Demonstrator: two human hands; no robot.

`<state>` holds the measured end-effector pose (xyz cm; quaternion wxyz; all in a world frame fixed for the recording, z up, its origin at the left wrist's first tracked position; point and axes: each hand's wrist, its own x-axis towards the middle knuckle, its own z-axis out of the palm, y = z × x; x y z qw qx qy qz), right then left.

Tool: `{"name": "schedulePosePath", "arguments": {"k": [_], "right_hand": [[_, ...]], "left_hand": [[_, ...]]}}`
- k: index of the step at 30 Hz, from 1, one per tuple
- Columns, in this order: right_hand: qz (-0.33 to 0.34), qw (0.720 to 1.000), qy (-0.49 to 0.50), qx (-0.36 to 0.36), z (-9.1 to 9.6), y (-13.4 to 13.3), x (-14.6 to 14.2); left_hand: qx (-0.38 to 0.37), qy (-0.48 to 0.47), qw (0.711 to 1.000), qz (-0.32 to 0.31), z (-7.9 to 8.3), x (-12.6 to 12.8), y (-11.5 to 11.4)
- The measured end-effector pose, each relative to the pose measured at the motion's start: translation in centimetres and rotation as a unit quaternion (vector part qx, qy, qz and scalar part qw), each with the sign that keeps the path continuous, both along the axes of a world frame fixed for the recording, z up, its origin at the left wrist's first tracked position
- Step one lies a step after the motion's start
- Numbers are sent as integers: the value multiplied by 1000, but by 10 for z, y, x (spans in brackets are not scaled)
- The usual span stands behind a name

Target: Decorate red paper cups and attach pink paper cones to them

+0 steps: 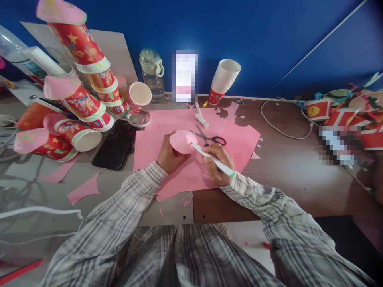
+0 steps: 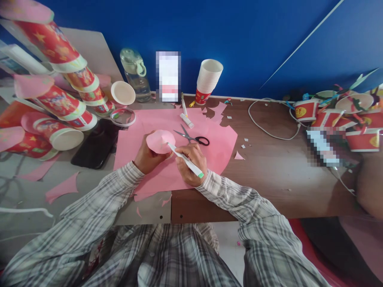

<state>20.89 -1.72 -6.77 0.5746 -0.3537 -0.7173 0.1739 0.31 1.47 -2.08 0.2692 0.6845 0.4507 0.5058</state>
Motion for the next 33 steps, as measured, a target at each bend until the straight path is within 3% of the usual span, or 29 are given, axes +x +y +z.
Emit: {"name": "schedulePosePath", "arguments": {"k": [5, 11, 24, 29, 33], "right_hand": [[11, 999, -6, 40, 3, -1, -1], [24, 999, -39, -15, -1, -5, 3], [14, 999, -46, -5, 0, -5, 5], [52, 997, -55, 32, -3, 0, 6], [71, 996, -55, 11, -6, 2, 6]], "left_hand": [[-34, -10, 999, -6, 3, 0, 0], [-26, 11, 1000, 3, 3, -1, 0], [-15, 16, 1000, 1, 2, -1, 0], [-22, 9, 1000, -1, 1, -1, 0], [-21, 13, 1000, 2, 0, -1, 0]]}}
